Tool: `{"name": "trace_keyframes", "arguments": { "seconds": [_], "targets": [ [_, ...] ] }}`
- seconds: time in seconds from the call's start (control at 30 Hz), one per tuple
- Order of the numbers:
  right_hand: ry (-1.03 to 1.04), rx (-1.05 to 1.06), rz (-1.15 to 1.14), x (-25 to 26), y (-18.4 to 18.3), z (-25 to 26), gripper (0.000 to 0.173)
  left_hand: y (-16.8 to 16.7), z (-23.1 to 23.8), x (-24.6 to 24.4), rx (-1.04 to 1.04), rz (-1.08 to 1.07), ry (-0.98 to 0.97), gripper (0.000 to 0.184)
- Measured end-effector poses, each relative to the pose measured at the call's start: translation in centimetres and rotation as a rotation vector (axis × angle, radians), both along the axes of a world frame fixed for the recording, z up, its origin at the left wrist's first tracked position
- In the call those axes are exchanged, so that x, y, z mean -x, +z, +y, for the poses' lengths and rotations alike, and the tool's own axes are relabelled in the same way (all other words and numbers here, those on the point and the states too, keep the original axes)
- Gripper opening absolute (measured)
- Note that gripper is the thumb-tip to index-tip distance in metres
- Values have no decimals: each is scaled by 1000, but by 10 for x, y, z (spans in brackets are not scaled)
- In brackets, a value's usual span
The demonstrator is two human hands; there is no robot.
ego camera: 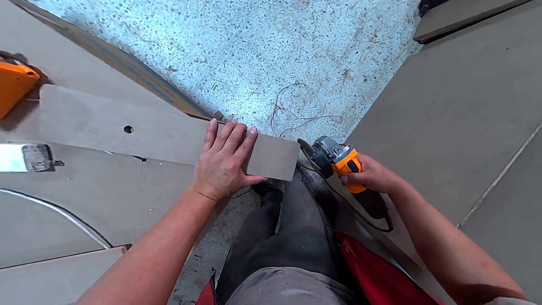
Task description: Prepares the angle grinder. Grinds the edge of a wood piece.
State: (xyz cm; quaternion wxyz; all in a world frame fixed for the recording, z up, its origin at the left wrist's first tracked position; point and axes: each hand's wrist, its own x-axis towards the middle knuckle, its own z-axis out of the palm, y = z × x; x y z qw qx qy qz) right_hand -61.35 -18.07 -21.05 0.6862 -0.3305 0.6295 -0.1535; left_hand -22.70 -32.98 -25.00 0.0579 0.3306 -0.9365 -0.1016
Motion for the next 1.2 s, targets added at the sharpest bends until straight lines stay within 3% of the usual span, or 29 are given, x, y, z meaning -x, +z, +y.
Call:
{"name": "trace_keyframes", "arguments": {
  "seconds": [0.17,0.5,0.97,1.07,1.2],
  "targets": [
    [194,-37,145,19,5,-27,59,1,0,1,-17,24,5,117],
    [442,-69,181,46,13,-72,61,2,0,1,-17,18,4,117],
    [779,3,364,50,29,-132,57,4,0,1,-38,18,6,117],
    [672,-2,332,51,28,-122,56,5,-1,0,-38,10,8,117],
    [275,-21,221,48,19,-65,59,2,0,-1,-20,37,9,116]
  ]
}}
